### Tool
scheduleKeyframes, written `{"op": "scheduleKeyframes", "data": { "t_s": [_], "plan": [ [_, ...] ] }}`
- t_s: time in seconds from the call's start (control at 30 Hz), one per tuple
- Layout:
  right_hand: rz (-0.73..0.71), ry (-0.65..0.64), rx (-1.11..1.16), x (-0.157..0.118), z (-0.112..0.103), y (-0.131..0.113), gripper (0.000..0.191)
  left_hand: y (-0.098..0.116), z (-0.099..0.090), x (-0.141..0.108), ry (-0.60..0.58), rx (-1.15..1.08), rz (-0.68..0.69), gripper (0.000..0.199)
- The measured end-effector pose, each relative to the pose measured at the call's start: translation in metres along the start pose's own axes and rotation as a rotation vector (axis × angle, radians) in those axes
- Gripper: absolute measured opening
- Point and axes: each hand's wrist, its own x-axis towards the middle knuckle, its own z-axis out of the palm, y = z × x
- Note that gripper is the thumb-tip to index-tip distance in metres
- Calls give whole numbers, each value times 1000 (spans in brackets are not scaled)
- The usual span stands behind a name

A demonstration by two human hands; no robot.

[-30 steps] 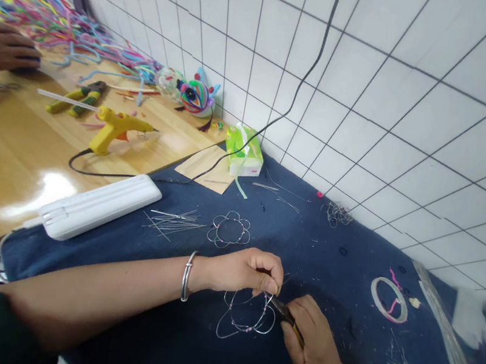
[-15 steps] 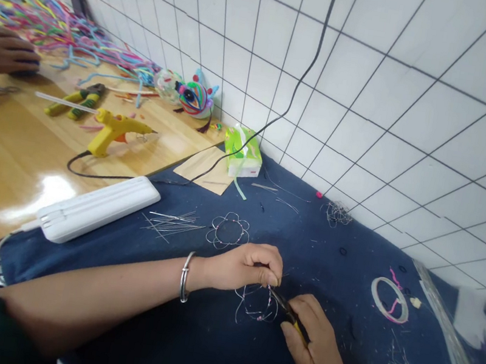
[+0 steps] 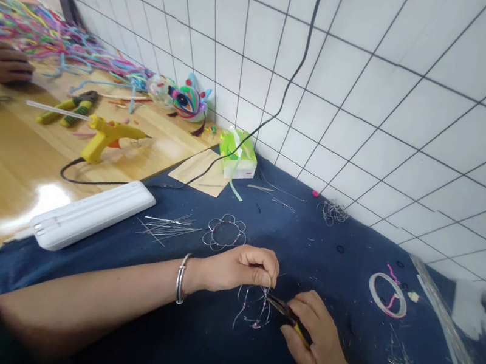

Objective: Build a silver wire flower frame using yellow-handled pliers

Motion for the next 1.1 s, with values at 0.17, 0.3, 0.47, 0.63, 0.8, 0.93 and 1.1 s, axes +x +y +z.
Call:
{"op": "scheduleKeyframes", "data": {
  "t_s": [0.17, 0.3, 0.47, 0.63, 0.8, 0.93, 1.1],
  "plan": [
    [65, 17, 32, -1, 1, 1, 15, -1, 0, 0, 18, -31, -20, 15],
    [90, 13, 45, -2, 0, -1, 13, -2, 0, 1, 38, -17, -40, 16],
    [86, 21, 23, -3, 1, -1, 14, -3, -1, 1, 49, 15, -60, 15],
    [53, 14, 1, -2, 1, 3, 17, -4, -1, 1, 38, 31, -31, 12],
    [-6, -25, 1, -2, -2, 7, 20, -3, 1, 1, 4, 37, -8, 9],
    [-8, -22, -7, -2, -3, 10, 20, -3, 0, 1, -32, 12, 15, 8],
    [18, 19, 24, -2, -3, 9, 19, -4, -2, 1, -34, -17, 17, 8]
  ]
}}
